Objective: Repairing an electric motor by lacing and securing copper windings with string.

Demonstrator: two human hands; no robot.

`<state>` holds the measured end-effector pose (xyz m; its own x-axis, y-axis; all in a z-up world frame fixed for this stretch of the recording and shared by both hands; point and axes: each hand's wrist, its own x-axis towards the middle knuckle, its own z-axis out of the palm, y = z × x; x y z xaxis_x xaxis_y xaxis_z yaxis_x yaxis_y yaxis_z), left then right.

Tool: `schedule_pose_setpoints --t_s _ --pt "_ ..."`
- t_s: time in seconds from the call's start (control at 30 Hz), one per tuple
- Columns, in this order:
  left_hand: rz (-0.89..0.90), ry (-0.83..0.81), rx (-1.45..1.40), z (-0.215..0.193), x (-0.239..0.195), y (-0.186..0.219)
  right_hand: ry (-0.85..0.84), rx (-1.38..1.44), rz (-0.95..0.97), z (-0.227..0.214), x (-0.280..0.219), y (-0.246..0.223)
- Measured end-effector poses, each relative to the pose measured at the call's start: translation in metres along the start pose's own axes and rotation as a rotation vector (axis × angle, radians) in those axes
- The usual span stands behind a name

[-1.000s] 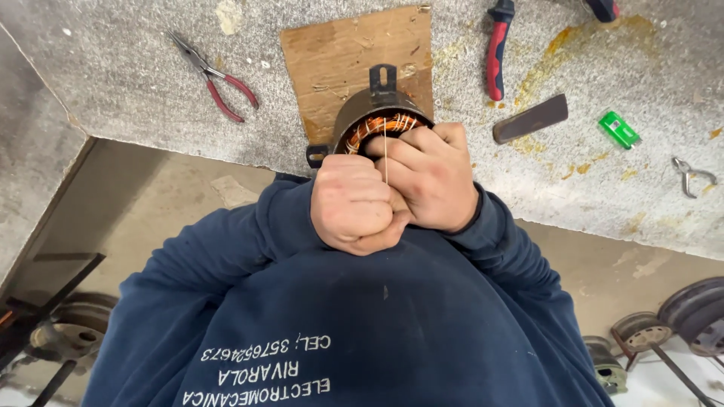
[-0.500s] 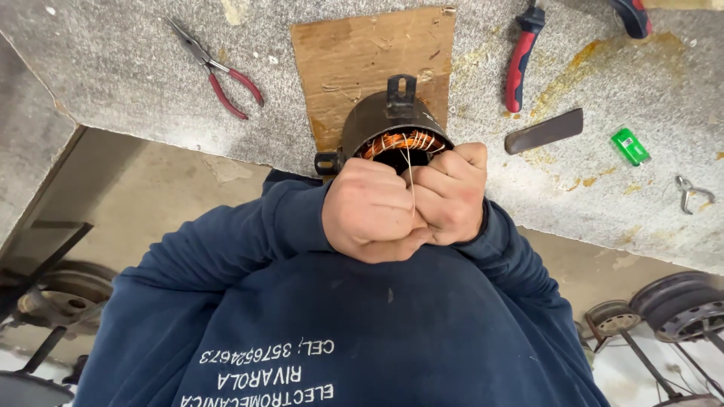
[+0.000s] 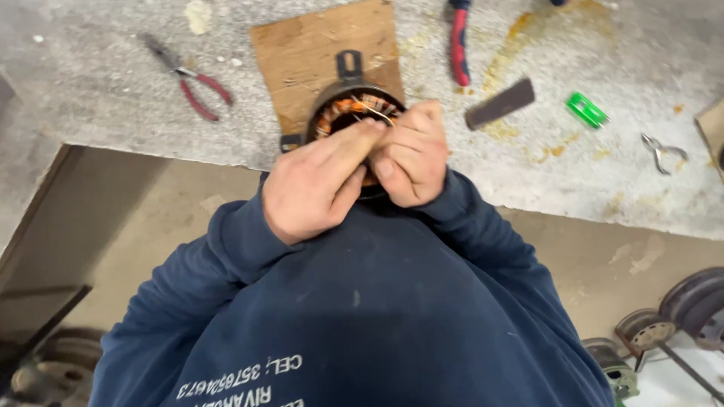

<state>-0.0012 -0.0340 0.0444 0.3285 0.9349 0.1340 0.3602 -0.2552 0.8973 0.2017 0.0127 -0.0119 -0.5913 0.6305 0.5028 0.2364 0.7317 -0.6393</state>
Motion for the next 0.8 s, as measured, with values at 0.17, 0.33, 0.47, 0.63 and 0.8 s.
schedule_pose_setpoints --t_s 0.17,0.33,0.47,0.63,0.8 --pt "-0.043 0.067 0.201 0.016 0.008 0.001 0.224 0.071 0.06 -0.002 -0.011 -0.012" --pt "0.11 -0.032 0.295 0.007 0.013 0.0 0.212 0.063 0.083 -0.012 -0.02 -0.024" --pt "0.202 -0.032 0.287 0.01 0.014 -0.012 0.164 0.124 0.198 -0.029 -0.027 -0.023" --pt "0.28 0.138 0.387 0.018 0.009 -0.032 0.307 -0.055 0.279 -0.065 -0.113 0.046" --pt "0.34 0.139 0.285 0.01 0.007 -0.039 -0.043 -0.621 0.66 -0.106 -0.13 0.064"
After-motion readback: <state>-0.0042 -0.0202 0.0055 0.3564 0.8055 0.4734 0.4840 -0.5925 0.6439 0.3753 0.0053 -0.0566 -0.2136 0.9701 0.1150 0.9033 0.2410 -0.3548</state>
